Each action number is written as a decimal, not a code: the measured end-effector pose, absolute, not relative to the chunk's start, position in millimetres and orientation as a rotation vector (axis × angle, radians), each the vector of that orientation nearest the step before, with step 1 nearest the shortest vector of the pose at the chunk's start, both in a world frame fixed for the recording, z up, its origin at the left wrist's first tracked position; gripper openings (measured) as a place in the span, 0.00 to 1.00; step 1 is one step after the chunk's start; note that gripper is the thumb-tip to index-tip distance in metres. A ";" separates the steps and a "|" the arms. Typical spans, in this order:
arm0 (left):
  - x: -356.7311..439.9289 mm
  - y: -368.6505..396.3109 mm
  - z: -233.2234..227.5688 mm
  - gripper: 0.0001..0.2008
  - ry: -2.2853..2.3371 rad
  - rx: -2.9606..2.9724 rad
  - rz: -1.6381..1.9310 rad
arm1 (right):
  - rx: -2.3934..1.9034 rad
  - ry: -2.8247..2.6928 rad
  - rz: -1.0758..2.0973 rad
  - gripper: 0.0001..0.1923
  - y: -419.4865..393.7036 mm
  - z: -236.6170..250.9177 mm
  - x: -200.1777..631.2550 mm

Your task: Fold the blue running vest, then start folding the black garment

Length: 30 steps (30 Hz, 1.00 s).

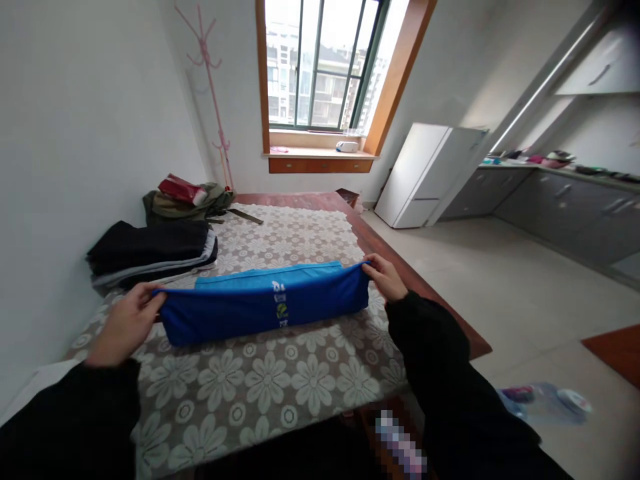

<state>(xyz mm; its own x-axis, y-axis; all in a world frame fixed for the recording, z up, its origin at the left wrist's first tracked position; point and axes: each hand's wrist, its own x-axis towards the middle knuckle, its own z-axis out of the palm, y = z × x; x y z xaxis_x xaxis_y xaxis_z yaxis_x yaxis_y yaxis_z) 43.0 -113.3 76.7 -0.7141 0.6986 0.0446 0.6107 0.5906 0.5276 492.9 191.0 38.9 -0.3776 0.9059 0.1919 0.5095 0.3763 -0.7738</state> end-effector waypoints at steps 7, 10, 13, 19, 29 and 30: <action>37.3 -11.5 33.5 0.16 2.802 1.086 0.537 | -1.597 -2.090 0.510 0.10 231.9 0.6 418.6; 35.5 -8.8 15.4 0.17 2.803 1.125 0.497 | -1.653 -2.131 0.434 0.12 234.9 -15.8 416.6; 29.0 -11.9 7.2 0.17 2.820 1.123 0.492 | -1.646 -2.187 0.386 0.12 239.4 -23.3 419.7; 10.4 -15.5 1.3 0.17 2.832 1.103 0.497 | -1.599 -2.277 0.312 0.17 242.5 -22.8 423.2; 71.1 -10.2 4.7 0.26 2.428 1.947 0.487 | -0.931 -2.656 0.235 0.22 199.0 -8.1 399.1; 80.3 -8.7 0.1 0.28 2.385 1.995 0.423 | -0.897 -2.710 0.247 0.27 192.7 -11.0 395.0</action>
<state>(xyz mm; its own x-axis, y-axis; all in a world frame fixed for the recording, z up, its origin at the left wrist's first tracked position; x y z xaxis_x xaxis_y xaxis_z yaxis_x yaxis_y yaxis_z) 80.3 -8.7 0.1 -0.1916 0.9668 0.1689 0.9660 0.1553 0.2070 395.0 192.7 -11.0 -0.7697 0.6047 0.2048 0.5576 0.7929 -0.2456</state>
